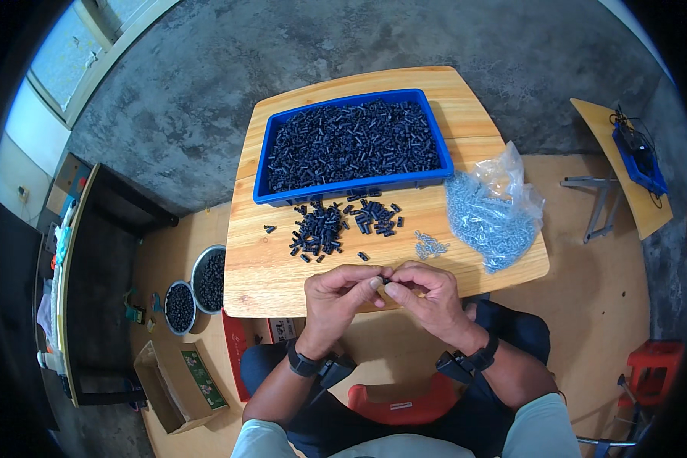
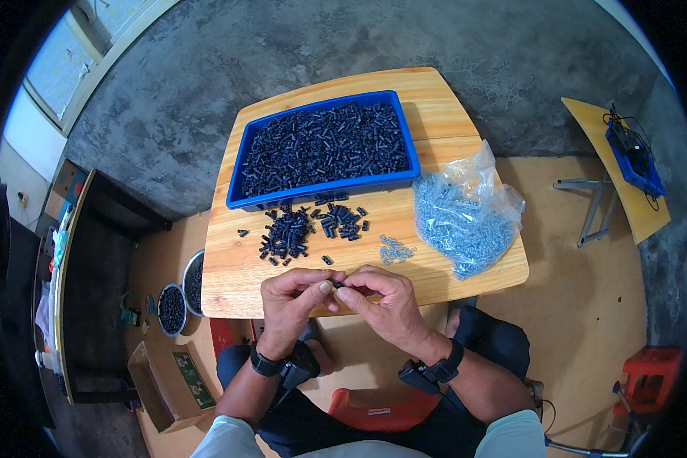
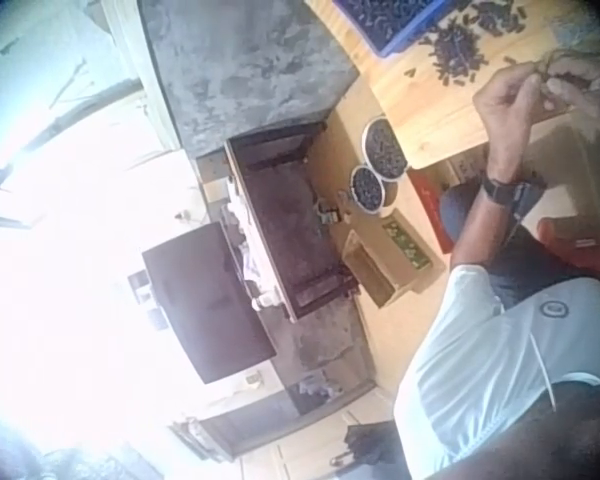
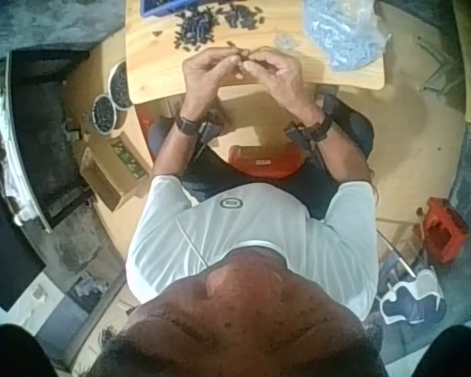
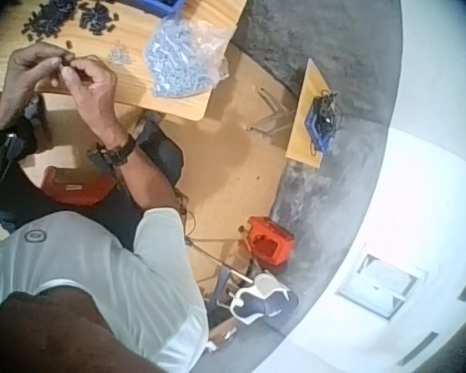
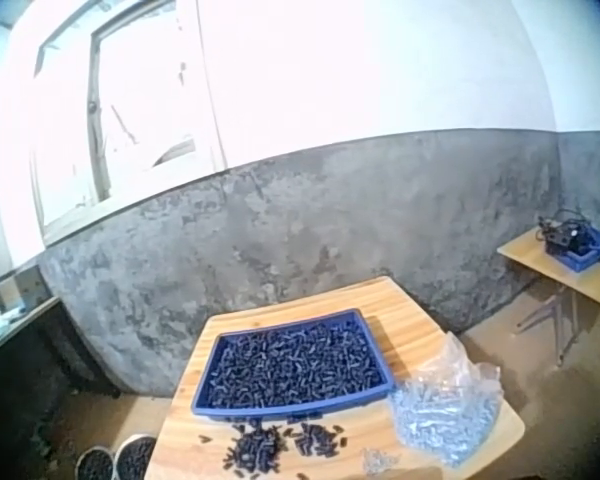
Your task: The person picks up a black plastic piece and a metal pin by hand, inserts the pin into the piece, and places the assembled unit into a red box, repeating the process.
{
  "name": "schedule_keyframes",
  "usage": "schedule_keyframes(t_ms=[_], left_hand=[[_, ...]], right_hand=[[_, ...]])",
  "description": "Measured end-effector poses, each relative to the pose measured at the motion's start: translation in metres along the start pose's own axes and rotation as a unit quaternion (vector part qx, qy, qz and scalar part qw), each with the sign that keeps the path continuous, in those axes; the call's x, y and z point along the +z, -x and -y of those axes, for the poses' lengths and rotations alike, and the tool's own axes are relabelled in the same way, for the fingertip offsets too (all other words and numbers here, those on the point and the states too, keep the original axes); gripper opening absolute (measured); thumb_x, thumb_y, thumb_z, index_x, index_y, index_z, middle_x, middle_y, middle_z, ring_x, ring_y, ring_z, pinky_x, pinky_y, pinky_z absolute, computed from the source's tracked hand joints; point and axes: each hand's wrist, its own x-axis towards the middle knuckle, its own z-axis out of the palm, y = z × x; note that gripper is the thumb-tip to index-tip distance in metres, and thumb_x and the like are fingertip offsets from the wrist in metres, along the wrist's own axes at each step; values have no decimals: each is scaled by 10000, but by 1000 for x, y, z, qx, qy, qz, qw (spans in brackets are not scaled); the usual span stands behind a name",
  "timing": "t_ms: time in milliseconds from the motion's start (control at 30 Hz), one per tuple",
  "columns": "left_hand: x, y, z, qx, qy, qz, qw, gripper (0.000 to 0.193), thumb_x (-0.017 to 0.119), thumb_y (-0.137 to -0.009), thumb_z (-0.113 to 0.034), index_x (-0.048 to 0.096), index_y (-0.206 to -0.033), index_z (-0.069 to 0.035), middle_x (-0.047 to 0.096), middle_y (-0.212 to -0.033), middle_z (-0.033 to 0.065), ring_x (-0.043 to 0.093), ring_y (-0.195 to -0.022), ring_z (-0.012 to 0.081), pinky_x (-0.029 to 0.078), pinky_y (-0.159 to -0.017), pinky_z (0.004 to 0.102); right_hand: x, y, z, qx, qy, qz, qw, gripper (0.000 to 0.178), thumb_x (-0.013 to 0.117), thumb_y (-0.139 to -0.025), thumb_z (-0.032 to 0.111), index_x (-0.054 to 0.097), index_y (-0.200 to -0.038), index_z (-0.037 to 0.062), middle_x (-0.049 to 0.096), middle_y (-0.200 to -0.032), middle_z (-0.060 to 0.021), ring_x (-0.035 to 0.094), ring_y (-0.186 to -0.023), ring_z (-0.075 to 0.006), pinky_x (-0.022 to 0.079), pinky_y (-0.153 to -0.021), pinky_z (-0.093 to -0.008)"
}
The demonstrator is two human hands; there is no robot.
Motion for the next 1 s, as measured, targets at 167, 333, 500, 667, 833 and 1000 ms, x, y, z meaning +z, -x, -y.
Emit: schedule_keyframes(t_ms=[167, 333, 500, 667, 833, 1000], left_hand=[[0, 1, 1, 15, -15, 2, 1000, 138, 642, -956, 30, 704, -1077, 52, 740, -1069, 199, 718, -762, 181, 612, -688, 295], [1, 0, 3, 0, 3, -9, 1000, 133, 638, -955, 37, 700, -1071, 54, 740, -1066, 198, 715, -756, 177, 611, -684, 294], [0, 0, 5, 2, 13, -4, 1000, 164, 661, -944, 41, 708, -1100, 51, 748, -1067, 166, 715, -765, 156, 604, -701, 263], [2, 0, 6, 17, -16, -7, 1000, 163, 661, -941, 49, 711, -1096, 47, 749, -1059, 162, 718, -770, 157, 610, -709, 263], [4, 1, 5, 8, 21, -13, 1000, 160, 670, -937, 43, 718, -1089, 46, 751, -1051, 159, 724, -801, 157, 614, -707, 263], [4, 1, 5, 14, -24, -12, 1000, 160, 674, -934, 41, 723, -1086, 43, 752, -1051, 158, 726, -843, 155, 624, -728, 268]], right_hand=[[0, 0, 0, -2, 1, 2, 1000, 179, 732, -931, 129, 725, -987, -41, 717, -934, -93, 696, -835, -137, 565, -743, -272], [2, 0, -4, -12, -8, -3, 1000, 169, 731, -928, 109, 726, -1004, -43, 722, -947, -95, 694, -840, -131, 565, -740, -264], [1, 0, -1, -10, -4, -1, 1000, 163, 723, -933, 101, 726, -1009, -44, 720, -946, -94, 692, -838, -125, 565, -736, -262], [1, 1, 0, 4, -16, 3, 1000, 163, 699, -947, 88, 718, -1029, -52, 715, -936, -92, 697, -834, -124, 565, -735, -257], [2, 2, 3, 21, -37, 6, 999, 173, 685, -957, 83, 710, -1045, -63, 719, -943, -96, 705, -853, -121, 570, -738, -253], [2, 3, -1, 33, -33, 9, 999, 178, 675, -965, 81, 708, -1058, -67, 727, -957, -101, 700, -843, -109, 568, -741, -248]])
